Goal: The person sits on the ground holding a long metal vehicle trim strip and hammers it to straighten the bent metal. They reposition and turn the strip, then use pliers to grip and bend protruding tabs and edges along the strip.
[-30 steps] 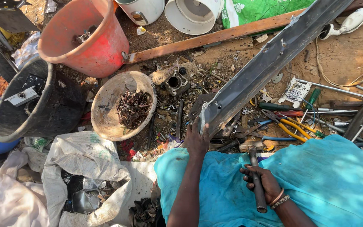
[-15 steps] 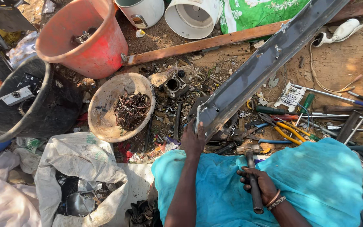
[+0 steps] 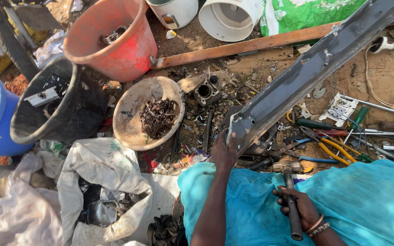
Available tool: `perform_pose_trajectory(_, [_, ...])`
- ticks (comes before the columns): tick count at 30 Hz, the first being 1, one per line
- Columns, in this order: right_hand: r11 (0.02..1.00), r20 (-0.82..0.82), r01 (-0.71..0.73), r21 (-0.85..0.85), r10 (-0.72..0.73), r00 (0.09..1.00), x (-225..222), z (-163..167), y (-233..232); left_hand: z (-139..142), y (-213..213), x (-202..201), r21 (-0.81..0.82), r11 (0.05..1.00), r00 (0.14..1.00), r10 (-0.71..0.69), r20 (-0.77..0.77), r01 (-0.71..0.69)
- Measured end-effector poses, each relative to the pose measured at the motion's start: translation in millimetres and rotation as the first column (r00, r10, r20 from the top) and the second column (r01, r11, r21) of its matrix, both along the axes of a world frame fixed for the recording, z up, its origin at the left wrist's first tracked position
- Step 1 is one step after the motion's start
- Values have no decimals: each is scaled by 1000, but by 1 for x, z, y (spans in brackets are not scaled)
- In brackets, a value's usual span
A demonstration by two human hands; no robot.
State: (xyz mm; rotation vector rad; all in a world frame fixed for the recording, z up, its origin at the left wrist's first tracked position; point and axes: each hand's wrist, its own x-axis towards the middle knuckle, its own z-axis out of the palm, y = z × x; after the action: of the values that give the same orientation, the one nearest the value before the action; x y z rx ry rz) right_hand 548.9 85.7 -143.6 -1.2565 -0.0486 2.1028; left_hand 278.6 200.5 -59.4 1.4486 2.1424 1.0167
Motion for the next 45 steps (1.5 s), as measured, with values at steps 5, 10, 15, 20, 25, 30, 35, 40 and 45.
perform_pose_trajectory(5, [1000,-36,8,-15,-9,999,-2,-3,2,-5,4,2,102,995,1000,0,-23,2])
perform_pose_trajectory(10, [1000,-39,-6,-28,5,999,2,0,-1,-6,-1,6,-18,999,999,28,34,-27])
perform_pose_trajectory(15, [1000,-47,-16,24,17,999,3,-8,-5,3,3,4,38,999,999,30,-39,-28])
perform_pose_trajectory(20, [1000,-64,11,-27,-13,998,2,-16,-5,14,15,8,-206,974,991,109,76,-92])
perform_pose_trajectory(25, [1000,-94,18,-5,-19,995,3,-13,-2,13,16,12,18,998,996,62,63,-63])
perform_pose_trajectory(30, [999,-66,50,-20,-52,996,6,-13,1,0,6,8,70,997,991,13,135,-23])
perform_pose_trajectory(35, [1000,-179,27,-9,-28,983,7,-8,4,-2,3,-3,166,983,992,-92,89,76])
perform_pose_trajectory(40, [1000,40,8,8,-9,999,0,42,-13,-11,3,-6,148,987,973,-92,210,61])
perform_pose_trajectory(45, [943,438,-223,247,97,894,-21,125,-24,-24,2,-12,321,940,974,-173,143,119])
